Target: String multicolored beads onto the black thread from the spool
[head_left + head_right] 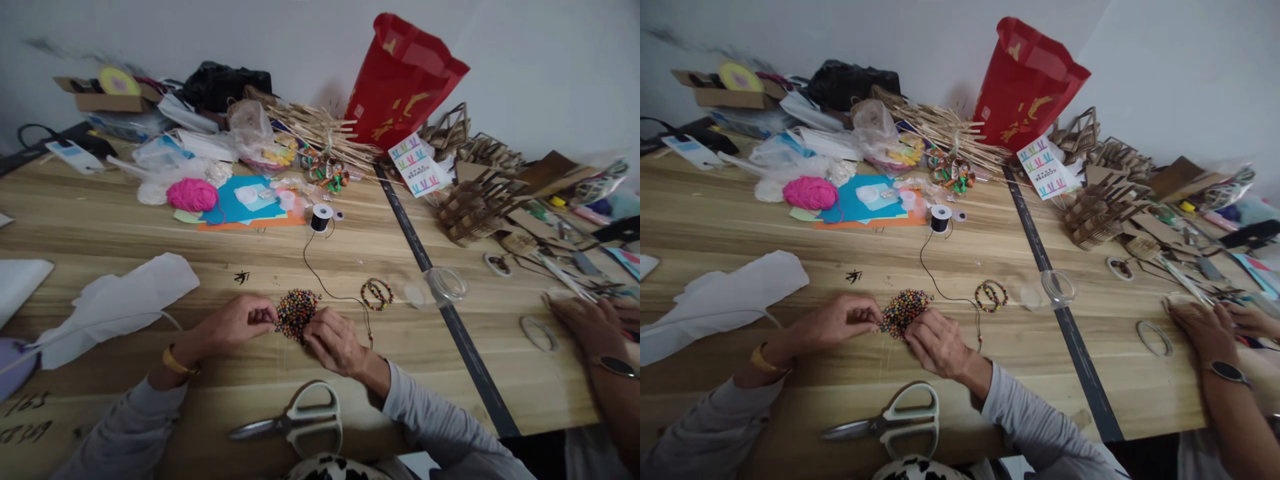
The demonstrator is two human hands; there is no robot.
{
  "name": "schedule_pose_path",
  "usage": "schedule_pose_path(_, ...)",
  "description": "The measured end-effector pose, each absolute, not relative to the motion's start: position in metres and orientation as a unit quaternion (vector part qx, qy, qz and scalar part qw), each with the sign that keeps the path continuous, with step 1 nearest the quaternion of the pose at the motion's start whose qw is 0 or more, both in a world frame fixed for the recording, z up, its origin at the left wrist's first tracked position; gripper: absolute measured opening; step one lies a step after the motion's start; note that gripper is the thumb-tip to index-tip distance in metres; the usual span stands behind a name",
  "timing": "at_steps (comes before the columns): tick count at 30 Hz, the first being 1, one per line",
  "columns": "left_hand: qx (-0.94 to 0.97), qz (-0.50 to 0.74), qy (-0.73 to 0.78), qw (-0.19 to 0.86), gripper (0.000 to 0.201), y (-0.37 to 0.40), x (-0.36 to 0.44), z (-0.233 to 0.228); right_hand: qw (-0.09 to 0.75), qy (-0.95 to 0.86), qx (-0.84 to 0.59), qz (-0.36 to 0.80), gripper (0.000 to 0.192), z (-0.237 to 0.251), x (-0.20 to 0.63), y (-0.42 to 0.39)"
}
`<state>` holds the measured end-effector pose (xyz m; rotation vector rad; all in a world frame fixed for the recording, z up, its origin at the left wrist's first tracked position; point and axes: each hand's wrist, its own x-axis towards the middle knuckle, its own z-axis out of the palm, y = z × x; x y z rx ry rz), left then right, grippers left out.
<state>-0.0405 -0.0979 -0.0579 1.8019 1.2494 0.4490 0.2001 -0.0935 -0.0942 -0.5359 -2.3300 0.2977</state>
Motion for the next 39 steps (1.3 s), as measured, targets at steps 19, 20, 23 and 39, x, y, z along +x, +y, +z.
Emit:
schedule_pose_path(19,0.762,0.135,0.494,0.397,0.008,-0.099,-0.043,-0.078,0.366,-0.894,-0.216,0.144,0.007,-0.098,0.202,-0.090)
schedule_pose_path(20,0.763,0.134,0.492,0.397,0.008,-0.099,-0.042,-0.078,0.366,-0.892,-0.218,0.149,0.007,-0.099,0.202,-0.090)
schedule_pose_path(23,0.767,0.136,0.487,0.395,0.008,-0.099,-0.039,-0.079,0.359,-0.891,-0.227,0.163,0.007,-0.100,0.203,-0.089)
schedule_pose_path(39,0.772,0.154,0.493,0.370,0.011,-0.100,-0.039,-0.069,0.362,-0.889,-0.223,0.171,0.010,-0.100,0.205,-0.089)
